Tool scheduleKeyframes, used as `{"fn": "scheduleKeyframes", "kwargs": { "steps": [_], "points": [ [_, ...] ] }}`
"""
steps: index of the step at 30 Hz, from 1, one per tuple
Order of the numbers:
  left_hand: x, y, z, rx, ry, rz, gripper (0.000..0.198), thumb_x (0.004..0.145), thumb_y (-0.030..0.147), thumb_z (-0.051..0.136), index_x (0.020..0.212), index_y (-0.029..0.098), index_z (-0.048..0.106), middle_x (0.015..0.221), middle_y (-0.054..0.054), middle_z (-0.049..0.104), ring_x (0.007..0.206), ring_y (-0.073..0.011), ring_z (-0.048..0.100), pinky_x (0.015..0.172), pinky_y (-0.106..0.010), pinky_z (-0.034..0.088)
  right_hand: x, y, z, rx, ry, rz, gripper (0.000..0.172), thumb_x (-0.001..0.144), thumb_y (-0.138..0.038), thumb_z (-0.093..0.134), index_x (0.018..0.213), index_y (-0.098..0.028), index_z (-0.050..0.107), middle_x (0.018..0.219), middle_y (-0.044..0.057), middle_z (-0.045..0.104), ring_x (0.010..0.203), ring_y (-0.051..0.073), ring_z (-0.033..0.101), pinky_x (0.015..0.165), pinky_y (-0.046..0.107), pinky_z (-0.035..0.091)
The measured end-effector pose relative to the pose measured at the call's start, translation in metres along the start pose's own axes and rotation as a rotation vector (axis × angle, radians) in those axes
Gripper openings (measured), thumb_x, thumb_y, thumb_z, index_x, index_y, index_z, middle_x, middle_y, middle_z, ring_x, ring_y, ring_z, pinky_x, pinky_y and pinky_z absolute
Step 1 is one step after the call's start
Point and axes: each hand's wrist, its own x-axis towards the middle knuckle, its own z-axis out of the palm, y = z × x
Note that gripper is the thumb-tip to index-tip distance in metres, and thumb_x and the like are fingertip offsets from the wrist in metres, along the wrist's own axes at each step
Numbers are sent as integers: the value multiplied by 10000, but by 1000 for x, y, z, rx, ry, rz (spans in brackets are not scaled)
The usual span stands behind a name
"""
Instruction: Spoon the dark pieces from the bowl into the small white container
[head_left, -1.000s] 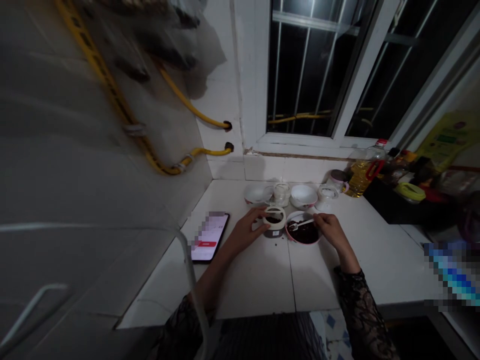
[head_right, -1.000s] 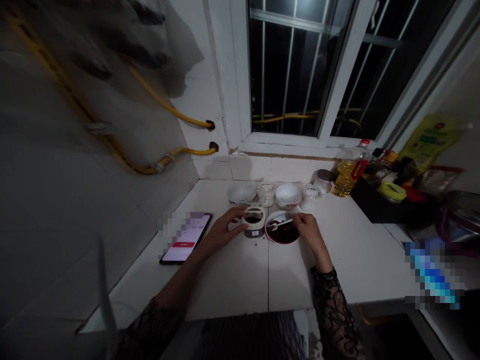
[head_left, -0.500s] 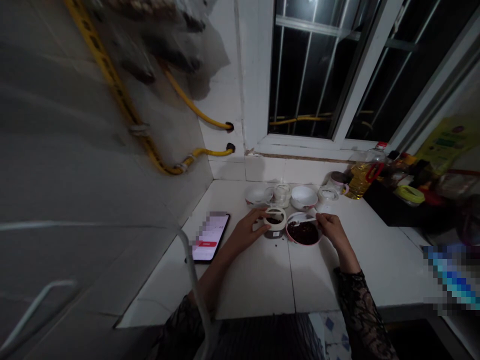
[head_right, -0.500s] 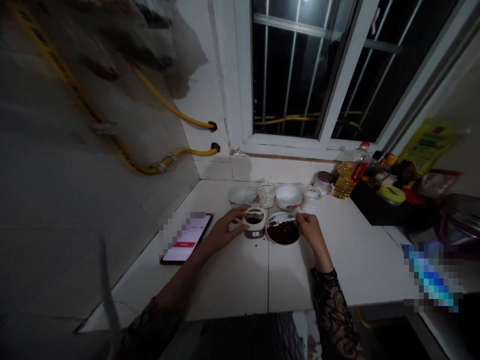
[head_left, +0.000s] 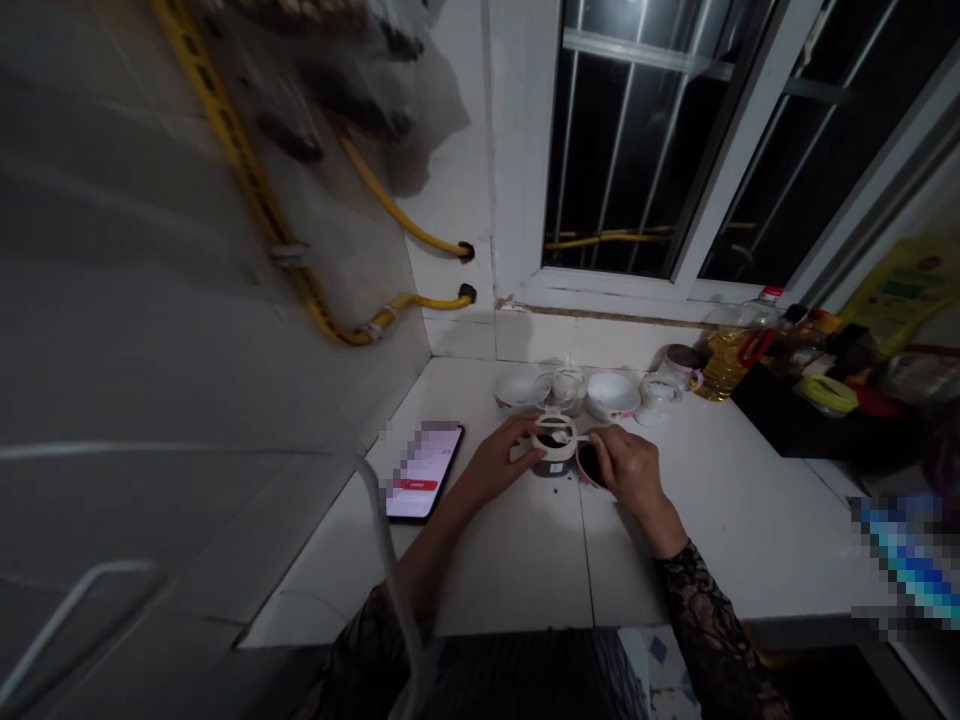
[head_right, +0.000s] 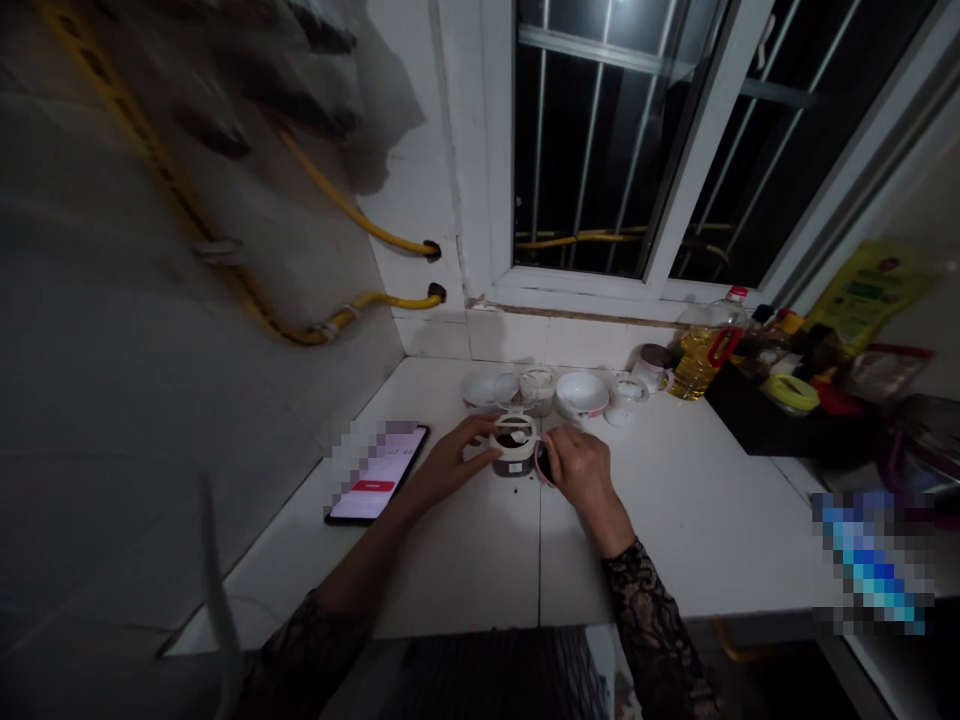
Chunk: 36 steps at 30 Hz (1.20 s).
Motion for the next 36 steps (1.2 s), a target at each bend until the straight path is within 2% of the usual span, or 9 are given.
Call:
{"fn": "scheduleKeyframes", "kwargs": {
  "steps": [2, 5, 10, 14, 17, 20, 24, 29, 36],
  "points": [
    [0, 0, 0, -2, 2, -4, 224, 865, 379, 641, 1034, 231, 637, 1351, -100, 629, 1196, -262, 627, 867, -383, 570, -2, 2, -1, -43, -19, 9, 469, 1052, -362, 323, 781, -187, 664, 692, 74, 667, 614, 152, 572, 604, 258, 368],
    [0, 1, -1, -6, -8, -13, 226, 867, 376, 639, 1042, 233, 632, 1364, -99, 622, 1198, -258, 625, 884, -394, 565, -3, 7, -4, -19, -35, 127, 480, 1046, -381, 305, 778, -194, 656, 703, 82, 660, 634, 163, 581, 614, 259, 380],
    [0, 5, -2, 1, -6, -9, 224, 867, 372, 642, 1042, 232, 633, 1364, -104, 621, 1186, -263, 636, 873, -395, 570, -5, 13, -10, 122, 5, 309, 461, 1020, -445, 321, 722, -212, 585, 667, 54, 610, 601, 161, 528, 611, 270, 372],
    [0, 4, -2, 3, -9, -10, 229, 872, 373, 637, 1047, 226, 634, 1359, -104, 623, 1187, -262, 636, 881, -393, 570, -8, 24, -18, 137, 12, 408, 488, 1009, -522, 317, 694, -221, 538, 621, 29, 566, 586, 157, 500, 599, 267, 350],
    [0, 2, -1, 4, -6, -10, 241, 871, 381, 636, 1057, 228, 630, 1365, -101, 621, 1193, -260, 633, 891, -398, 569, -11, 39, -23, 76, -65, 418, 490, 1007, -520, 324, 703, -215, 560, 623, 40, 597, 582, 164, 527, 601, 272, 333],
    [0, 1, -1, 5, -4, -16, 249, 869, 385, 638, 1059, 225, 625, 1368, -105, 620, 1193, -261, 633, 884, -397, 571, -14, 53, -24, -83, -155, 415, 456, 1005, -461, 356, 727, -202, 608, 669, 76, 661, 591, 175, 567, 588, 282, 292],
    [-1, 3, -1, 3, -11, -7, 237, 872, 381, 637, 1055, 231, 622, 1365, -99, 623, 1201, -258, 631, 883, -390, 571, -15, 53, -17, -237, -253, 380, 390, 1003, -382, 401, 784, -196, 666, 755, 103, 721, 623, 181, 610, 577, 290, 264],
    [-1, 4, -1, 6, -7, -4, 232, 875, 381, 633, 1053, 233, 617, 1362, -101, 624, 1195, -259, 635, 867, -389, 574, -13, 38, -9, -167, -372, 310, 369, 1004, -356, 406, 831, -222, 702, 761, 94, 742, 677, 195, 645, 592, 292, 297],
    [0, 2, -1, 14, -8, -5, 238, 874, 390, 640, 1052, 232, 627, 1364, -98, 622, 1180, -257, 644, 869, -390, 578, -12, 46, -16, 40, -327, 497, 423, 947, -442, 417, 639, -227, 611, 571, 52, 630, 572, 186, 562, 563, 285, 311]
  ]
}}
